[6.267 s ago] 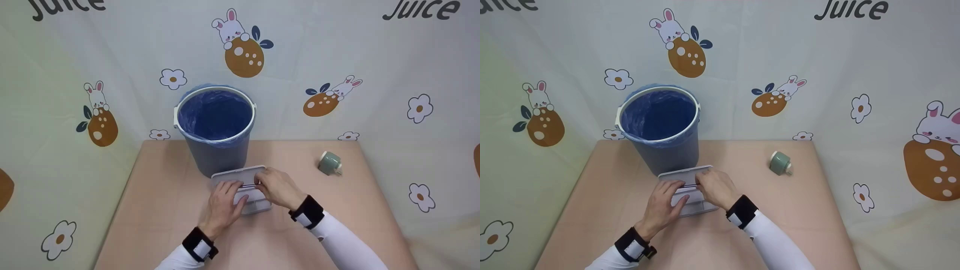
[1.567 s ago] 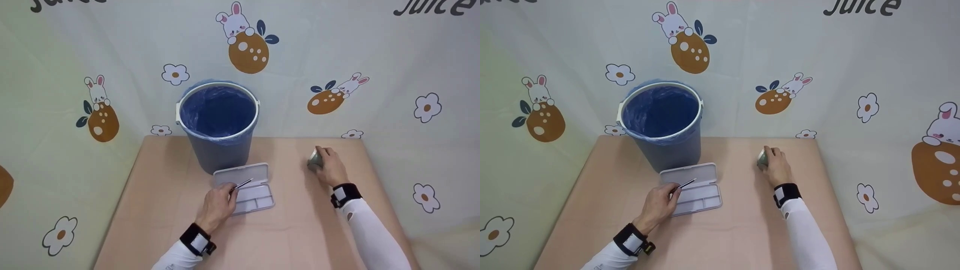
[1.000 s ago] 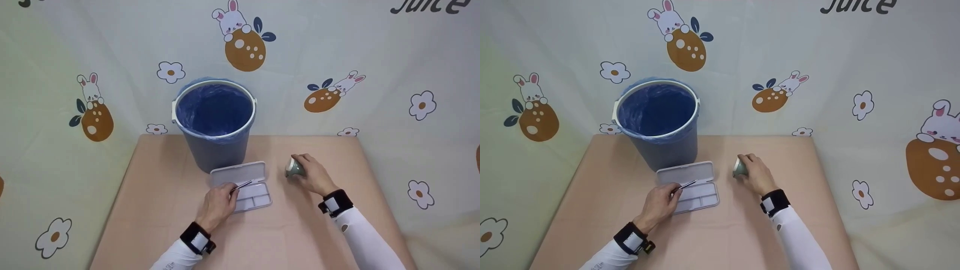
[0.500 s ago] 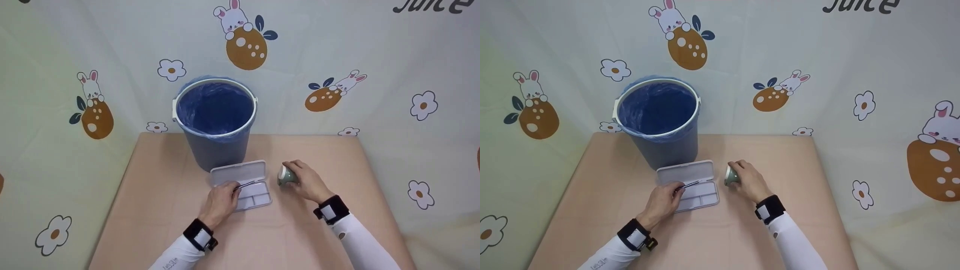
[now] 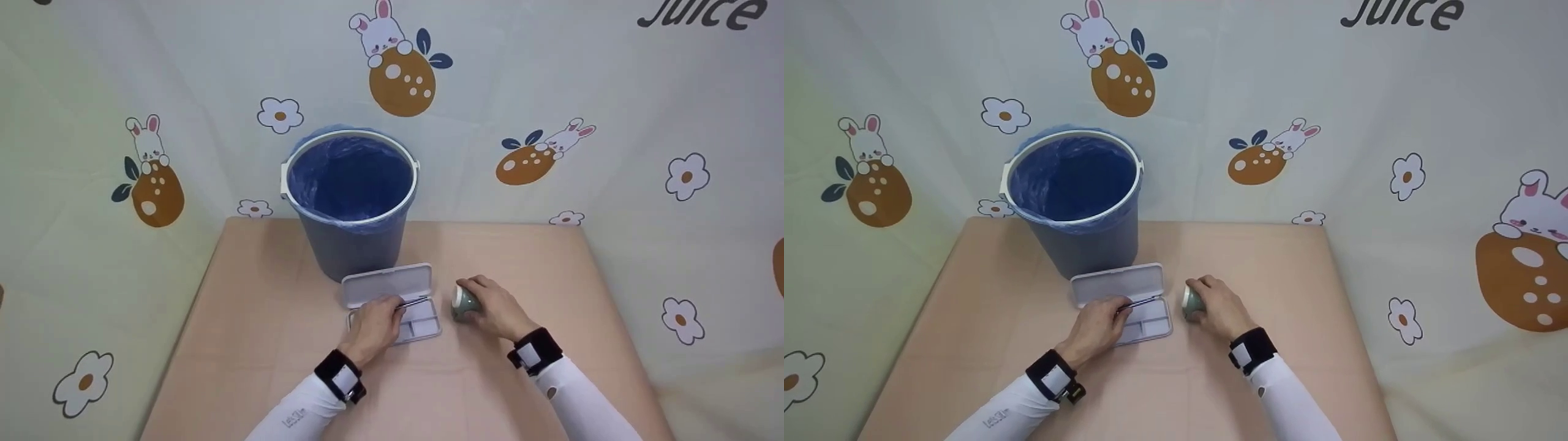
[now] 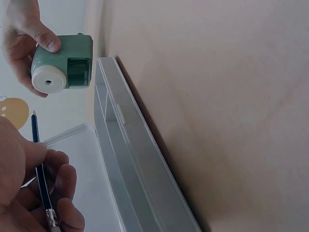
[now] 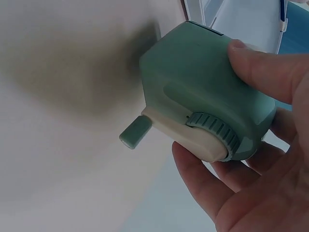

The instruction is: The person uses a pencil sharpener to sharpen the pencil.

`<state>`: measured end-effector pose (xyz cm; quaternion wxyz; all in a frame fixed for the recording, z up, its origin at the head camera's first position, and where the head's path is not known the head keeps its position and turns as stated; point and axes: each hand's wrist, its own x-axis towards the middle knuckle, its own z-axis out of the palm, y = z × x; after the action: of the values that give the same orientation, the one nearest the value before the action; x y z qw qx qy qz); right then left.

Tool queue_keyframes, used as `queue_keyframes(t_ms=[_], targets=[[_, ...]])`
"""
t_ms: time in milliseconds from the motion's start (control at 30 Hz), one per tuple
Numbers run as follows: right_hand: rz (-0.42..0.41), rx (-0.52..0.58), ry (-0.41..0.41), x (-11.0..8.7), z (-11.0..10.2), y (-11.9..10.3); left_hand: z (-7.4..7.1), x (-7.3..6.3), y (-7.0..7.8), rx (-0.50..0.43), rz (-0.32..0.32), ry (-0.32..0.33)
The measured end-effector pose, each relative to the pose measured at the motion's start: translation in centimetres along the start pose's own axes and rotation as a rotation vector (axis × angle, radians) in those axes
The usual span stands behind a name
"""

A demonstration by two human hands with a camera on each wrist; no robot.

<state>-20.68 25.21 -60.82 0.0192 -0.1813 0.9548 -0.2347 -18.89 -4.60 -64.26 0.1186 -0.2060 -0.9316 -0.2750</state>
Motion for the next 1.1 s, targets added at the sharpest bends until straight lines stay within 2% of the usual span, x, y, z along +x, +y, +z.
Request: queue_keyframes(t_ms=[200, 400, 800, 1100], targets=[[-0.006, -0.013, -0.011, -0.1, 0.6, 0.0, 0.8, 0.5, 0.8, -0.001, 0.017, -0.051], [-0.02, -0.013, -0.031, -0.1, 1.0, 0.0, 1.3, 1.0, 1.6, 0.054, 0.032, -0.117], [-0.062, -0.016, -0.033, 0.1, 1.0, 0.2, 1.9, 2.1, 2.2, 0.102, 0.08, -0.123], [-0.053, -0.002, -0.044, 0.3, 0.8, 0.2, 2.0, 2.5, 2.0, 0.107, 0.096, -0.15]])
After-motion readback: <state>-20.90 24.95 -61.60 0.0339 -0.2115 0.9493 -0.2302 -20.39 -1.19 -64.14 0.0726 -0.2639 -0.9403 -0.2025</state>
